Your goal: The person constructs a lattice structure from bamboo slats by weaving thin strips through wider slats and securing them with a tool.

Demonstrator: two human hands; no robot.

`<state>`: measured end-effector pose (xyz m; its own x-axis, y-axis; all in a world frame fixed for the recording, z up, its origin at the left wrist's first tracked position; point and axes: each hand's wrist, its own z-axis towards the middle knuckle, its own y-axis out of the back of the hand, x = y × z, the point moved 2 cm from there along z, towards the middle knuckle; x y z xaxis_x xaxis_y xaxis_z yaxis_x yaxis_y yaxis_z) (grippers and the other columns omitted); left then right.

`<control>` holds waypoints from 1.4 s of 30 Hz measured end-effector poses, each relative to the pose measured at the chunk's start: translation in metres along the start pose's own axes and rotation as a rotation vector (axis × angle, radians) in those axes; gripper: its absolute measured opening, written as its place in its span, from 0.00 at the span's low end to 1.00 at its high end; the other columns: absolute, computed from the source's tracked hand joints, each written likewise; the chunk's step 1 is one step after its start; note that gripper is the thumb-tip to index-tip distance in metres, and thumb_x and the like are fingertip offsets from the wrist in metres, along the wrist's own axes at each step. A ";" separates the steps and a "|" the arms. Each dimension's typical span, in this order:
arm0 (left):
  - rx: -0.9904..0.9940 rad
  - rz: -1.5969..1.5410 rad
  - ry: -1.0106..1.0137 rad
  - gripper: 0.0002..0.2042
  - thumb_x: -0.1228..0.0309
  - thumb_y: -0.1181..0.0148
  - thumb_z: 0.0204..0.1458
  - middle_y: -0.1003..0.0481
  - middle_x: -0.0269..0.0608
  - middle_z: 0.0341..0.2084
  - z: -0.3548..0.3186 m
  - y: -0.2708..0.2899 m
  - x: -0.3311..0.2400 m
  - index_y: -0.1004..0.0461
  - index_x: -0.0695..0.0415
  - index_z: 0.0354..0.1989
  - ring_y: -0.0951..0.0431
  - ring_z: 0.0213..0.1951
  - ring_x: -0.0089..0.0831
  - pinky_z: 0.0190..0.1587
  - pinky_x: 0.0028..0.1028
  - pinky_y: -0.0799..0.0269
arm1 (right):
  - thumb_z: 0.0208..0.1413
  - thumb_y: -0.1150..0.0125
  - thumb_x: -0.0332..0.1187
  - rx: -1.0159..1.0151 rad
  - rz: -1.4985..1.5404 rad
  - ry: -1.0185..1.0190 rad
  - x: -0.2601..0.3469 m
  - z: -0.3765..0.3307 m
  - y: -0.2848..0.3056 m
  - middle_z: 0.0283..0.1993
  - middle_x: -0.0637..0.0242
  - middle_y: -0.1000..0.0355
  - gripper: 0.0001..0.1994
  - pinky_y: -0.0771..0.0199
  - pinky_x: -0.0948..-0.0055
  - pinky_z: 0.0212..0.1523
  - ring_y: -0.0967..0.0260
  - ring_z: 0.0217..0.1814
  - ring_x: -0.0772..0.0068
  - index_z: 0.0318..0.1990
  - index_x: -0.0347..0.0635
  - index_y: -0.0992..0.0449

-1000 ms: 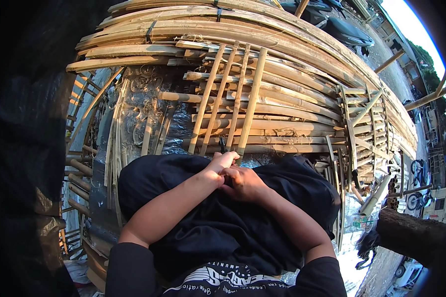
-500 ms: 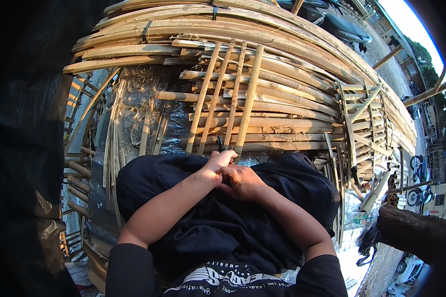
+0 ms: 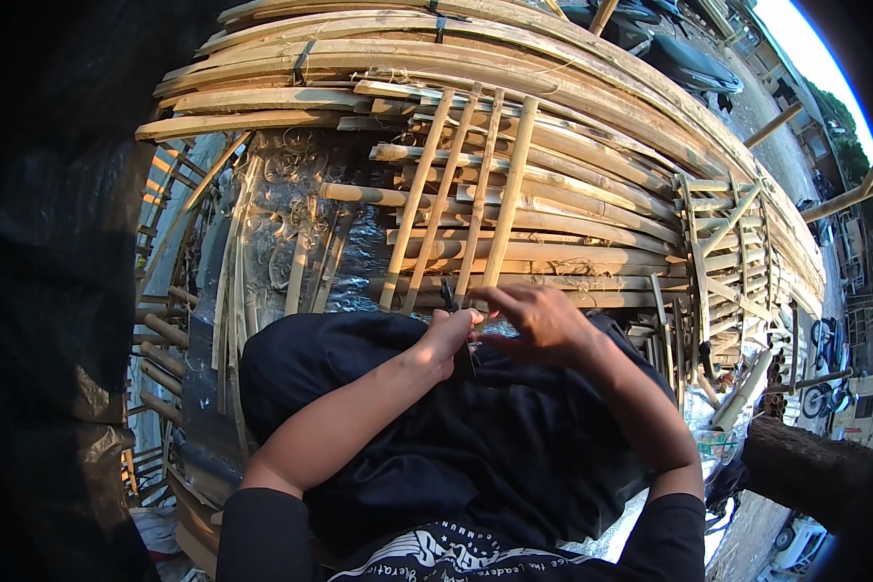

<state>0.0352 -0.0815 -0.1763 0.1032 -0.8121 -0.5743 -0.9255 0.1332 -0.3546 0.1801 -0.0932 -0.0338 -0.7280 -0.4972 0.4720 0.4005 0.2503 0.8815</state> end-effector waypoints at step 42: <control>-0.052 0.330 -0.014 0.31 0.65 0.37 0.52 0.31 0.44 0.40 0.029 -0.015 0.042 0.48 0.65 0.57 0.28 0.40 0.27 0.41 0.30 0.28 | 0.62 0.43 0.41 -0.361 -0.819 -0.334 -0.273 0.118 0.115 0.38 0.59 0.26 0.11 0.29 0.52 0.44 0.26 0.46 0.51 0.43 0.44 0.30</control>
<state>0.0638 -0.1010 -0.2165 -0.2005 -0.7220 -0.6622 -0.9271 0.3584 -0.1100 0.3596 0.1691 -0.0599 -0.9573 -0.1271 -0.2595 -0.1971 -0.3693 0.9082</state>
